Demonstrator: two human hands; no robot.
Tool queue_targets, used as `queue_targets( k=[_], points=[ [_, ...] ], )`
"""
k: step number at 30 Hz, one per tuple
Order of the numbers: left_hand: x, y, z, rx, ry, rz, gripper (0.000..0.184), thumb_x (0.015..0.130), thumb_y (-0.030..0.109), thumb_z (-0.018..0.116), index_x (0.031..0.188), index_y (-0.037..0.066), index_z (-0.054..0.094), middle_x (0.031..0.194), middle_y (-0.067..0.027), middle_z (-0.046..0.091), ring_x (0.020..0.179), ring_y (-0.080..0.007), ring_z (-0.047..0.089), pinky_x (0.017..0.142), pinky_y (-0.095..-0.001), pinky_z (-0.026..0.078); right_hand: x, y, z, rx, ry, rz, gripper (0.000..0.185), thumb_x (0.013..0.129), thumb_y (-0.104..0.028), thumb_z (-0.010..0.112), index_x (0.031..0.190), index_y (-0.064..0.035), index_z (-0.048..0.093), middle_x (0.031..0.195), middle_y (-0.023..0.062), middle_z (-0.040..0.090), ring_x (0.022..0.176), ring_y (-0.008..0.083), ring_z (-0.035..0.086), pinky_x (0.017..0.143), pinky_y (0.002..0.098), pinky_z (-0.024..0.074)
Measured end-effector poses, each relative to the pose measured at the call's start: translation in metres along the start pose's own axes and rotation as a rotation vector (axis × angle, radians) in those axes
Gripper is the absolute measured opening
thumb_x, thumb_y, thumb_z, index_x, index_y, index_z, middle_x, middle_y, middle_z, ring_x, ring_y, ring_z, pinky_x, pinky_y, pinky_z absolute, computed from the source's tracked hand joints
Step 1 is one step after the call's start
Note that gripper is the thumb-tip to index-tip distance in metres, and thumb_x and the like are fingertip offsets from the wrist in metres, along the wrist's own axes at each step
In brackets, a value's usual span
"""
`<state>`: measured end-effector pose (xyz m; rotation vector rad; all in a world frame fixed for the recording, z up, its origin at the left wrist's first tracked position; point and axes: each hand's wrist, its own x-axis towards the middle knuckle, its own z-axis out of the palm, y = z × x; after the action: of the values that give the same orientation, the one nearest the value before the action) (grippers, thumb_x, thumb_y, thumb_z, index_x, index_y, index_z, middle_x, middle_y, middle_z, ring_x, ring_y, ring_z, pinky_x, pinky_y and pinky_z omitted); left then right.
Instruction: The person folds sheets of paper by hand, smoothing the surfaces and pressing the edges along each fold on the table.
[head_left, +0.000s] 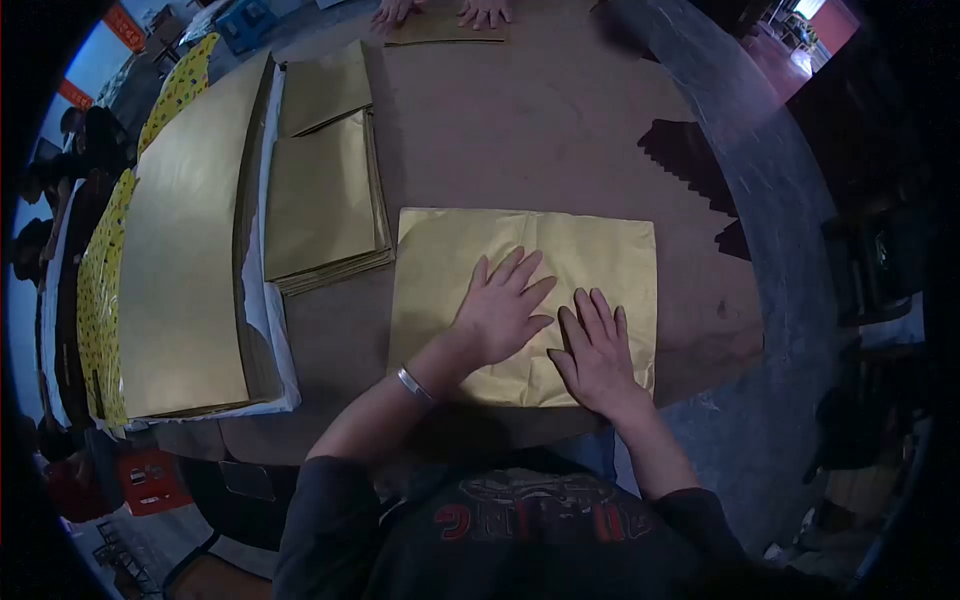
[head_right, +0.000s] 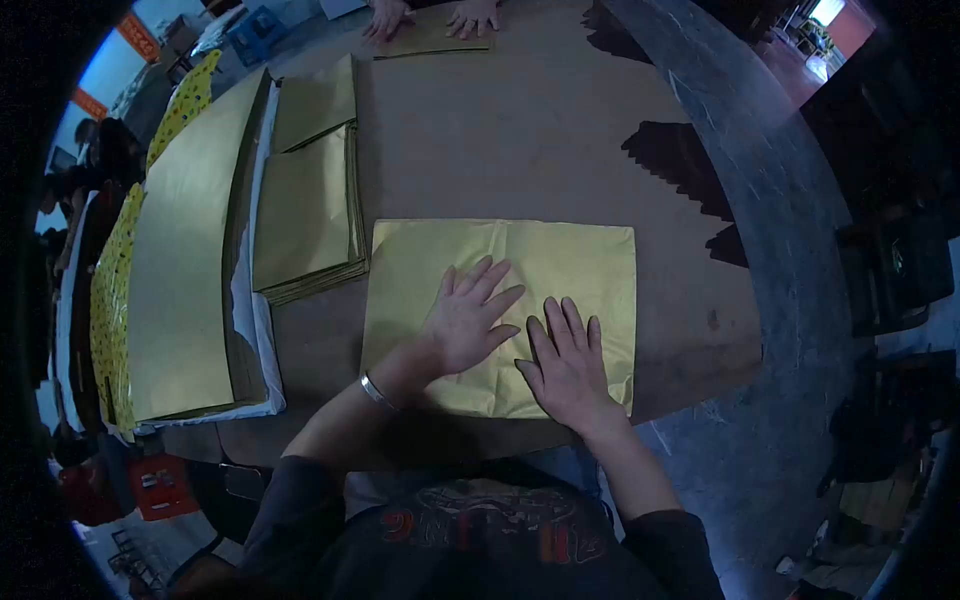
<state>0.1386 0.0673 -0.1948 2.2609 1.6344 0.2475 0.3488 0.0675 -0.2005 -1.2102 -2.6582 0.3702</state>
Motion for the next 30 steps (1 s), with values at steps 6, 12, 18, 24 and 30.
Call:
queue_targets(
  k=[6,12,18,24,30],
  points=[
    [0.001,-0.083,-0.009,0.15,0.248,-0.228,0.059,0.095,0.045,0.052,0.143,0.011,0.045,0.155,-0.018,0.029,0.145,-0.0362,0.025,0.112,-0.0615,0.023,-0.001,0.002,-0.001,0.024,-0.041,-0.008,0.057,0.09,-0.033,0.061,0.137,-0.0023,0.048,0.153,0.0202,0.03,0.145,0.039,0.022,0.113,0.0608,0.0193],
    [-0.036,-0.027,-0.004,0.117,0.19,-0.166,0.057,0.091,0.039,0.059,0.141,0.013,0.047,0.155,-0.0178,0.029,0.145,-0.0372,0.024,0.111,-0.0659,0.02,-0.003,0.003,0.002,0.027,-0.018,-0.01,0.055,0.091,-0.033,0.06,0.136,-0.0031,0.048,0.152,0.0206,0.031,0.144,0.0388,0.023,0.114,0.0609,0.0184],
    [-0.077,0.009,0.031,0.055,0.226,-0.079,0.063,0.086,0.038,0.064,0.142,0.019,0.045,0.156,-0.0135,0.028,0.145,-0.035,0.024,0.109,-0.0665,0.018,0.014,-0.03,0.0,0.028,-0.008,-0.001,0.056,0.092,-0.034,0.058,0.136,0.0,0.047,0.148,0.0238,0.035,0.141,0.0407,0.028,0.111,0.0605,0.0244],
    [-0.081,0.003,0.033,0.155,0.168,-0.16,0.061,0.088,0.039,0.058,0.144,0.016,0.045,0.156,-0.0138,0.03,0.146,-0.0351,0.024,0.11,-0.0648,0.022,0.015,-0.078,0.039,0.327,0.196,-0.153,0.062,0.091,-0.034,0.06,0.14,-0.0005,0.041,0.147,0.0249,0.036,0.139,0.0426,0.032,0.108,0.0603,0.0291],
    [-0.107,-0.008,0.015,0.192,0.15,-0.263,0.06,0.09,0.037,0.06,0.144,0.014,0.045,0.157,-0.0154,0.028,0.146,-0.0368,0.023,0.112,-0.0642,0.019,-0.03,0.003,0.009,-0.044,0.106,0.118,0.055,0.094,-0.034,0.052,0.137,0.001,0.047,0.151,0.0219,0.034,0.143,0.038,0.028,0.113,0.0575,0.0227]
  ],
)
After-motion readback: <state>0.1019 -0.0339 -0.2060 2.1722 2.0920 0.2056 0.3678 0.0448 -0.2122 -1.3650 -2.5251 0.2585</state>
